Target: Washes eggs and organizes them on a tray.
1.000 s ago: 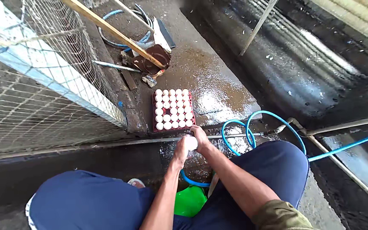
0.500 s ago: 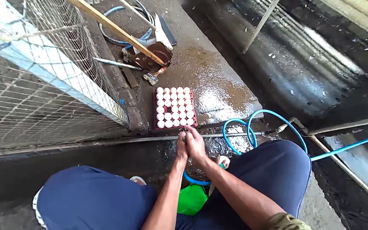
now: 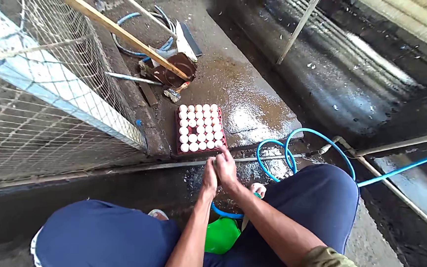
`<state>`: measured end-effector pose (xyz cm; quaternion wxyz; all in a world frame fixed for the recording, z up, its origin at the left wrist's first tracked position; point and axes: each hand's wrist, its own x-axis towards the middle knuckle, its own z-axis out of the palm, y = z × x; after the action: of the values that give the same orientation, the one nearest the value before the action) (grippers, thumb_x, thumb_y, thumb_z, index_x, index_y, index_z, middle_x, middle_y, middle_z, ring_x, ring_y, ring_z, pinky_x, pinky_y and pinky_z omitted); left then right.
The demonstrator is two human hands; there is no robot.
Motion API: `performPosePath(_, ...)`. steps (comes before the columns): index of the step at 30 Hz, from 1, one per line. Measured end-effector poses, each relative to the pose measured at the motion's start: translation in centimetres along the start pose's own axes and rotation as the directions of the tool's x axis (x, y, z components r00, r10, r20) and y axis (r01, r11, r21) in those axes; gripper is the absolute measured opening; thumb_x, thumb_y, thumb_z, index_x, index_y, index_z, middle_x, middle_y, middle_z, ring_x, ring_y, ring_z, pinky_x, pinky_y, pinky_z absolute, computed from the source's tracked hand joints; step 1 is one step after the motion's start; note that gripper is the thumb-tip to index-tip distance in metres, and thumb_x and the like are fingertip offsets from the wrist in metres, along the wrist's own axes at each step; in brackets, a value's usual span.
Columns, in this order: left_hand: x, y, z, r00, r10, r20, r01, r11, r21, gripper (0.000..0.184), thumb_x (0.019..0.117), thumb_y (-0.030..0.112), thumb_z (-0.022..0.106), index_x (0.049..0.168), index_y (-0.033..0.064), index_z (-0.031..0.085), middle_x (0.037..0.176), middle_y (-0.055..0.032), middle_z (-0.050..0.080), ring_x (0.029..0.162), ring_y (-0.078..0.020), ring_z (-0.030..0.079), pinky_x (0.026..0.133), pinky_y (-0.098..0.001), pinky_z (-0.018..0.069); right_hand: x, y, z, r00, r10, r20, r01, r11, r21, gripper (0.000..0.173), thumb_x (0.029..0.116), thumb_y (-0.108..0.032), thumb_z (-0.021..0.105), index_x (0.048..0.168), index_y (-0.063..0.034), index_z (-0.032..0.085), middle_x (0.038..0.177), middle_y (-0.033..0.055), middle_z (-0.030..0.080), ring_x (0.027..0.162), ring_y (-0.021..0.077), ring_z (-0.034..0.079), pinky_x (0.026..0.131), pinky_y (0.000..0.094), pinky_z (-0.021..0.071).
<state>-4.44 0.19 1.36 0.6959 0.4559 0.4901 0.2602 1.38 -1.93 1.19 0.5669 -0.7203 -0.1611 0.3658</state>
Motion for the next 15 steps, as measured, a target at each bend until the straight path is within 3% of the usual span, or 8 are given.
performPosePath(2,-0.2,0.0,0.2,1.0,0.01,-0.021,-0.009,0.999,0.041,0.048,0.1118,0.022,0.022,0.125,-0.0068,0.058,0.113,-0.019,0.063,0.104,-0.0205,0.059,0.093,-0.0395,0.0482,0.2,-0.5,0.1,0.992,0.117,-0.041,-0.117,0.993,0.012,0.049,0.1055,-0.02,0.043,0.152,-0.0051,0.04,0.141,0.0231,0.055,0.126,0.0315,0.057,0.101,0.0518,0.0484)
performPosePath(4,0.0,-0.6,0.2,0.985,0.168,-0.046,-0.157,0.971,0.181,0.035,0.107,0.008,0.035,0.121,-0.0131,0.059,0.117,-0.0245,0.064,0.111,-0.0236,0.061,0.101,-0.0377,0.0471,-1.3,-0.4,0.2,0.999,0.03,0.01,-0.03,0.998,-0.046,0.052,0.1048,-0.02,0.038,0.153,-0.0018,0.038,0.148,0.0231,0.05,0.134,0.0295,0.052,0.11,0.0478,0.0445)
performPosePath(5,-0.1,-0.7,0.0,0.984,0.174,-0.041,-0.164,0.969,0.185,0.035,0.1071,0.007,0.035,0.121,-0.0134,0.059,0.117,-0.0242,0.064,0.111,-0.0228,0.06,0.101,-0.0365,0.0466,-1.4,0.0,0.3,1.0,-0.019,0.019,0.02,0.998,-0.052,0.052,0.1032,-0.019,0.039,0.152,-0.0006,0.039,0.149,0.0234,0.049,0.136,0.0286,0.05,0.112,0.046,0.0432)
performPosePath(7,-0.1,-0.5,0.1,0.998,0.043,-0.046,-0.038,0.995,0.093,0.048,0.1121,0.021,0.021,0.125,-0.0072,0.058,0.112,-0.019,0.063,0.104,-0.0205,0.06,0.093,-0.0382,0.049,0.3,0.0,0.2,0.999,0.006,-0.036,-0.007,1.0,-0.019,0.054,0.1012,-0.016,0.044,0.153,-0.0016,0.039,0.148,0.0245,0.049,0.135,0.0312,0.051,0.11,0.0484,0.0445)
performPosePath(9,0.1,-0.3,0.3,0.997,0.047,-0.062,-0.039,0.992,0.124,0.05,0.1115,0.022,0.022,0.128,-0.0083,0.058,0.118,-0.023,0.063,0.109,-0.0257,0.06,0.097,-0.0431,0.0477,0.9,-0.3,0.3,0.996,0.059,-0.073,-0.06,0.998,-0.007,0.054,0.1042,-0.018,0.044,0.155,-0.0023,0.033,0.149,0.026,0.047,0.137,0.0334,0.049,0.11,0.0501,0.0432)
performPosePath(11,0.2,-0.6,0.1,0.984,0.17,-0.051,-0.152,0.955,0.256,0.036,0.1075,0.009,0.036,0.125,-0.0133,0.057,0.124,-0.027,0.062,0.118,-0.028,0.059,0.105,-0.0403,0.0449,-0.8,0.0,0.3,0.998,-0.067,0.01,0.068,0.995,-0.076,0.057,0.1042,-0.019,0.036,0.158,0.0007,0.028,0.16,0.0272,0.033,0.15,0.0332,0.034,0.122,0.0463,0.0316)
performPosePath(12,0.1,-0.8,0.0,0.984,0.173,-0.051,-0.155,0.958,0.242,0.035,0.1077,0.008,0.036,0.126,-0.0141,0.056,0.126,-0.0272,0.06,0.119,-0.0267,0.057,0.106,-0.0377,0.0435,-1.1,0.4,0.3,0.991,-0.132,0.035,0.135,0.987,-0.086,0.06,0.1022,-0.019,0.036,0.158,0.0022,0.027,0.162,0.029,0.027,0.153,0.0352,0.027,0.125,0.0467,0.0263)
performPosePath(15,0.2,-0.6,0.4,0.998,0.045,-0.042,-0.042,0.995,0.085,0.05,0.1129,0.025,0.021,0.138,-0.009,0.047,0.134,-0.0262,0.054,0.123,-0.0281,0.053,0.106,-0.0428,0.0428,1.2,0.1,-0.2,0.996,-0.071,-0.058,0.067,0.996,-0.063,0.064,0.0994,-0.016,0.041,0.159,-0.0006,0.023,0.165,0.0293,0.02,0.154,0.038,0.023,0.124,0.0515,0.0259)
